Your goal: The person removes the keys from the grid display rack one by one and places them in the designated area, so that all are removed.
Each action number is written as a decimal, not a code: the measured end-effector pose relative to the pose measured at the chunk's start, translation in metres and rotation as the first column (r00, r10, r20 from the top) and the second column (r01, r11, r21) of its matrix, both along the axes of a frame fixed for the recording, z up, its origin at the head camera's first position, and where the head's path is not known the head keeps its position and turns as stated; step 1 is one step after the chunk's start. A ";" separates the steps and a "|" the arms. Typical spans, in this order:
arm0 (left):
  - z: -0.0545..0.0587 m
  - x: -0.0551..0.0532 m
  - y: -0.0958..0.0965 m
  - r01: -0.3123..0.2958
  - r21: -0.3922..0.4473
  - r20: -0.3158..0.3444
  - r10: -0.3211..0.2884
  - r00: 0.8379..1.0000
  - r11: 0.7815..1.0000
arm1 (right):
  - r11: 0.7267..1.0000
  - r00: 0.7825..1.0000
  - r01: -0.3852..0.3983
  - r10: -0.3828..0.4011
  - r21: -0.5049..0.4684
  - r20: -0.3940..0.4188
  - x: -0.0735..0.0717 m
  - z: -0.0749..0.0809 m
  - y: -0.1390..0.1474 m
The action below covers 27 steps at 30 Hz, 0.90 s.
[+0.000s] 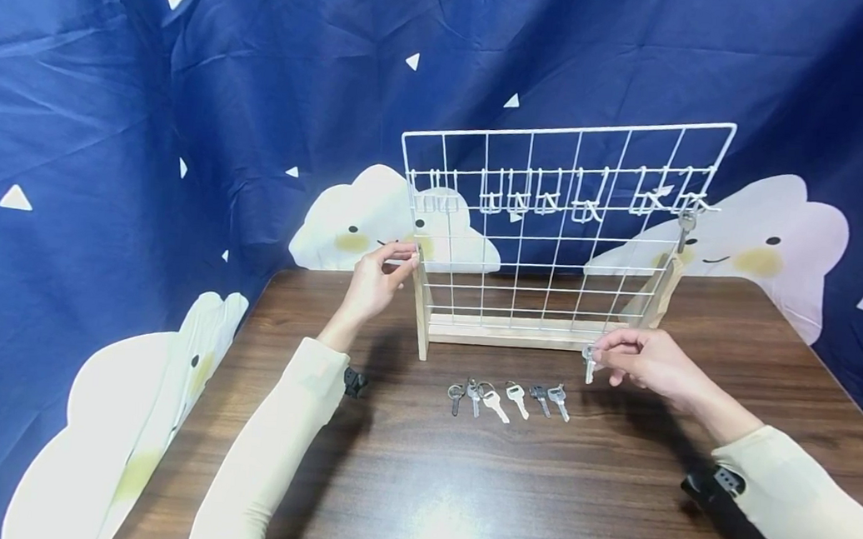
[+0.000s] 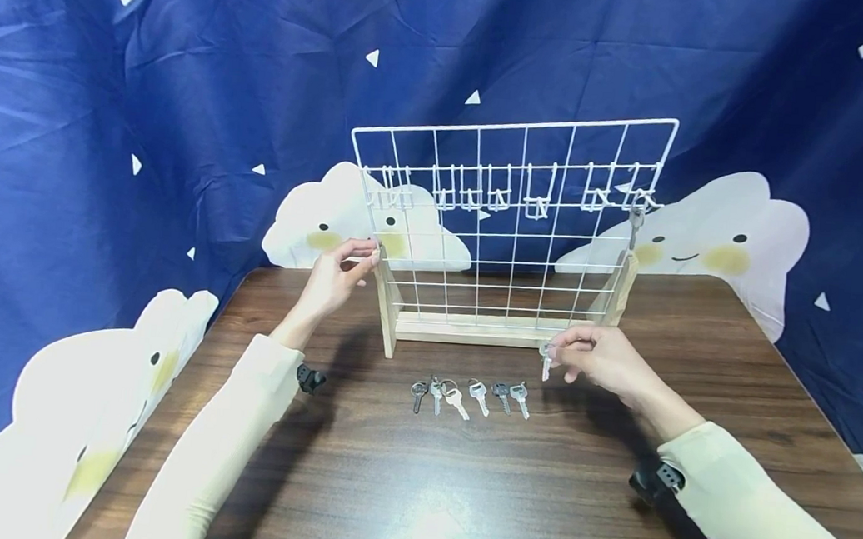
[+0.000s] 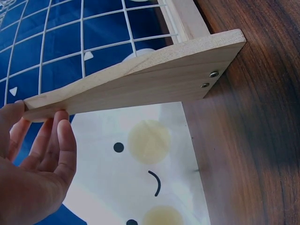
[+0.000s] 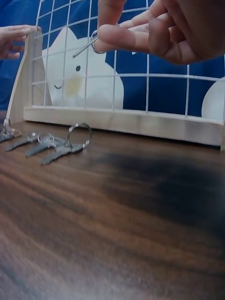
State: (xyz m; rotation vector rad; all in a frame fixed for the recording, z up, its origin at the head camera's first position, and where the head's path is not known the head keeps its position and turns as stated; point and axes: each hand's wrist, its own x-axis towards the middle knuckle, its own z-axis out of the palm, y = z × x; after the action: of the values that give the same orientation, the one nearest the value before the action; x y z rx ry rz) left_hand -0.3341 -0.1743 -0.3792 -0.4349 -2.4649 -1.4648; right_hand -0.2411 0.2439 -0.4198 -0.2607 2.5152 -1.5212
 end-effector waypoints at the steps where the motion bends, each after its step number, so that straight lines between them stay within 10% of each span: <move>1: 0.000 0.000 0.000 -0.002 -0.002 -0.001 0.002 1.000 1.000 | 1.000 1.000 -0.006 0.006 0.000 0.009 0.000 -0.002 0.000; 27: 0.000 0.000 0.001 0.001 0.015 0.008 -0.001 1.000 1.000 | 0.990 0.977 -0.113 0.096 0.081 0.190 -0.009 -0.045 -0.008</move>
State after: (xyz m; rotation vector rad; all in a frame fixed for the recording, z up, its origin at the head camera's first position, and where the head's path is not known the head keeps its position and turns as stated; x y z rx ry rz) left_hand -0.3345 -0.1735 -0.3797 -0.4276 -2.4583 -1.4876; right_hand -0.2502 0.2354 -0.4650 -0.2224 2.3779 -1.3216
